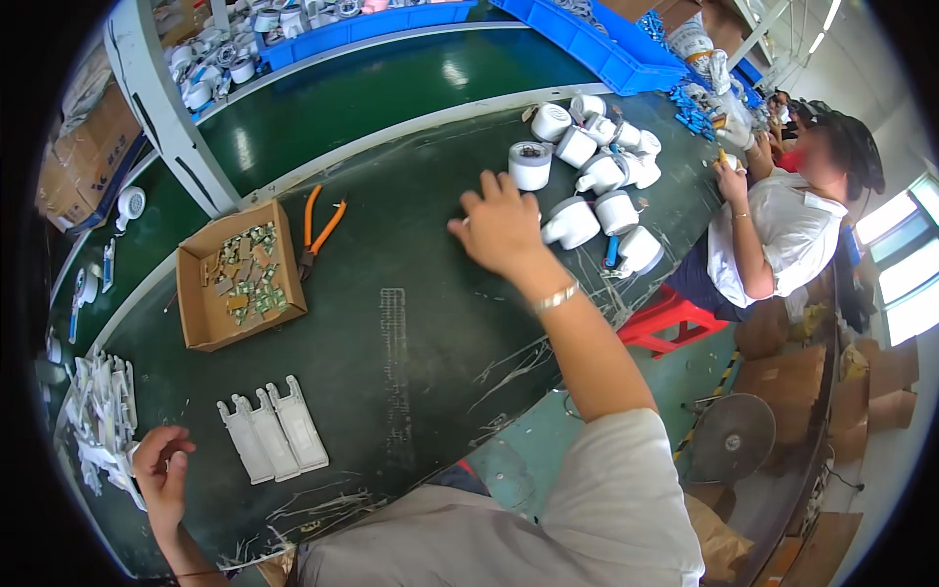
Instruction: The recorder is assembling electronic module components into plastic housings on a factory production line.
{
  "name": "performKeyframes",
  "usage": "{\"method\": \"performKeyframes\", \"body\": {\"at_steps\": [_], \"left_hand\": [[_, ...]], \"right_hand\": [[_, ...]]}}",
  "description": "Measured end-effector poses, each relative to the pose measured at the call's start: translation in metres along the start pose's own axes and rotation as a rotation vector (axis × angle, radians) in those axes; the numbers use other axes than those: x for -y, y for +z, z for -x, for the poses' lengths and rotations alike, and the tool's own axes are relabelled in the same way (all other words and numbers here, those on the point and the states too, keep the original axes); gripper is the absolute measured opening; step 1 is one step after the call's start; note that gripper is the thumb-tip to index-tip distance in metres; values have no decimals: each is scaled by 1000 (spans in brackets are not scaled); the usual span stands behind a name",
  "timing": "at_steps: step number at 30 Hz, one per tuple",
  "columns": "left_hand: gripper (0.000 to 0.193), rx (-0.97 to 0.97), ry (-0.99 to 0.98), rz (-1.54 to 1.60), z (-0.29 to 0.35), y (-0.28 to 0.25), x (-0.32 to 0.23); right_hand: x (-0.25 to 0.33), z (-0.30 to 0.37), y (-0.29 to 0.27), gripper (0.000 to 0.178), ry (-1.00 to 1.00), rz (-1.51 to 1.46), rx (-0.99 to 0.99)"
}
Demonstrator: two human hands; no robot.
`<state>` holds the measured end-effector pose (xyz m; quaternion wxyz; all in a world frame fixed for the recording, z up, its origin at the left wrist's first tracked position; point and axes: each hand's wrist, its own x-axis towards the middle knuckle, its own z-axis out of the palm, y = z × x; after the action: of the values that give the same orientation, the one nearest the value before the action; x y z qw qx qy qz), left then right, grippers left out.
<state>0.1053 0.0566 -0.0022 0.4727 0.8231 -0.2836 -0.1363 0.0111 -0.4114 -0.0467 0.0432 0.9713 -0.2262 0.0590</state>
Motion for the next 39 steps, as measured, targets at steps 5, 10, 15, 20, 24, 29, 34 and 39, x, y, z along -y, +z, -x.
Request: {"method": "performKeyframes", "body": {"at_steps": [5,10,15,20,24,29,34,39], "left_hand": [[25,-18,87,-41,2,14,-15],[25,77,206,-49,-1,31,-29],[26,190,327,-14,-17,55,-45],[61,120,482,103,-47,79,-63],[46,303,460,205,-46,102,-67],[17,410,96,968,1,123,-54],[22,480,-89,1167,23,122,-47],[55,453,-353,1284,23,115,-51]], "right_hand": [[3,38,-20,40,-297,-357,-73],[22,54,-28,50,-433,-509,210],[42,55,-41,54,-301,-981,-12],[87,63,-67,87,-302,-1796,-8],[114,71,-84,90,-364,-1841,-83],[134,80,-77,89,-366,-1957,-100],[147,82,-65,90,-306,-1950,-84],[156,85,-62,90,-293,-2074,11]]}}
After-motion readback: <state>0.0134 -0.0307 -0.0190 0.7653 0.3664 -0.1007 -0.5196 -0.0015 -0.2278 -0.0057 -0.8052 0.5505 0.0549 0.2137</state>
